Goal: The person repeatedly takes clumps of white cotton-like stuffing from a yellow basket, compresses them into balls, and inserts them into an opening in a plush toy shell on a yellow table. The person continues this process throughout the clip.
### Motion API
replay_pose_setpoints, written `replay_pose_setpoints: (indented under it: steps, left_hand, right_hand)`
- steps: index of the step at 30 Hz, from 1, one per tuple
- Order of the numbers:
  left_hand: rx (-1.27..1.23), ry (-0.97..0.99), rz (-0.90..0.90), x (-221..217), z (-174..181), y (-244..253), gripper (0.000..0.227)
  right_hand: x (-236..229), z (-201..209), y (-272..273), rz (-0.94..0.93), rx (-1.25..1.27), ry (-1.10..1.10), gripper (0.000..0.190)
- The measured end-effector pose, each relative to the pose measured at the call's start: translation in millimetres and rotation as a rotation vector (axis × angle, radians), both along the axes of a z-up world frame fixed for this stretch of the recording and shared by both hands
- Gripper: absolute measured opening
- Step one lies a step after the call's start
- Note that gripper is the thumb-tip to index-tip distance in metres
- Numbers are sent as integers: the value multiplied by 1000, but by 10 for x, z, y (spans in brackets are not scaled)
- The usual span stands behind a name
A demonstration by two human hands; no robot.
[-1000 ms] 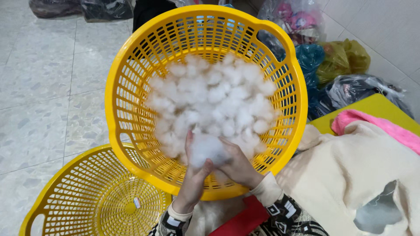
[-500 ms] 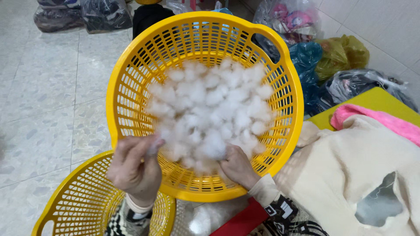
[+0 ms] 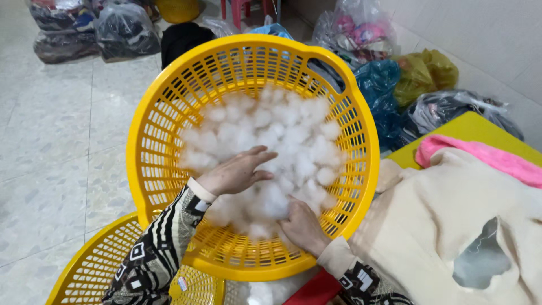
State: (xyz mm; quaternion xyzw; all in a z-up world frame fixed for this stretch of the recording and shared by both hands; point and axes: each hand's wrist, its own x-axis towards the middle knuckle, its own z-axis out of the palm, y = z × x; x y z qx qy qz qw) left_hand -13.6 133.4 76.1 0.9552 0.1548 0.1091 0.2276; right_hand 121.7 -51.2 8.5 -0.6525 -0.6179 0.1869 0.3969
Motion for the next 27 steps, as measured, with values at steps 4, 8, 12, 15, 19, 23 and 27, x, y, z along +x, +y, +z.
replay_pose_setpoints:
  steps: [4, 8, 12, 15, 19, 23, 27]
  left_hand:
    - [-123, -109, -241, -124, 90, -372, 47]
    - [-74, -87, -315, -93, 226, -535, 26]
    - [78, -172, -141, -109, 276, -596, 13]
    - [200, -690, 12, -274, 424, -628, 24]
    - [522, -1080, 222, -414, 599, -541, 29]
    - [624, -592, 322, -206, 567, -152, 53]
    - [356, 119, 503, -204, 282, -204, 96]
  right_hand:
    - [2, -187, -10, -94, -46, 29, 35]
    - [36, -198, 13, -49, -142, -125, 20]
    - [22, -173, -16, -49, -40, -107, 27]
    - [44, -105, 15, -32, -29, -127, 31]
    - [39, -66, -12, -33, -28, -154, 36]
    - [25, -94, -31, -5, 32, -50, 40]
    - [93, -103, 77, -53, 101, 244, 43]
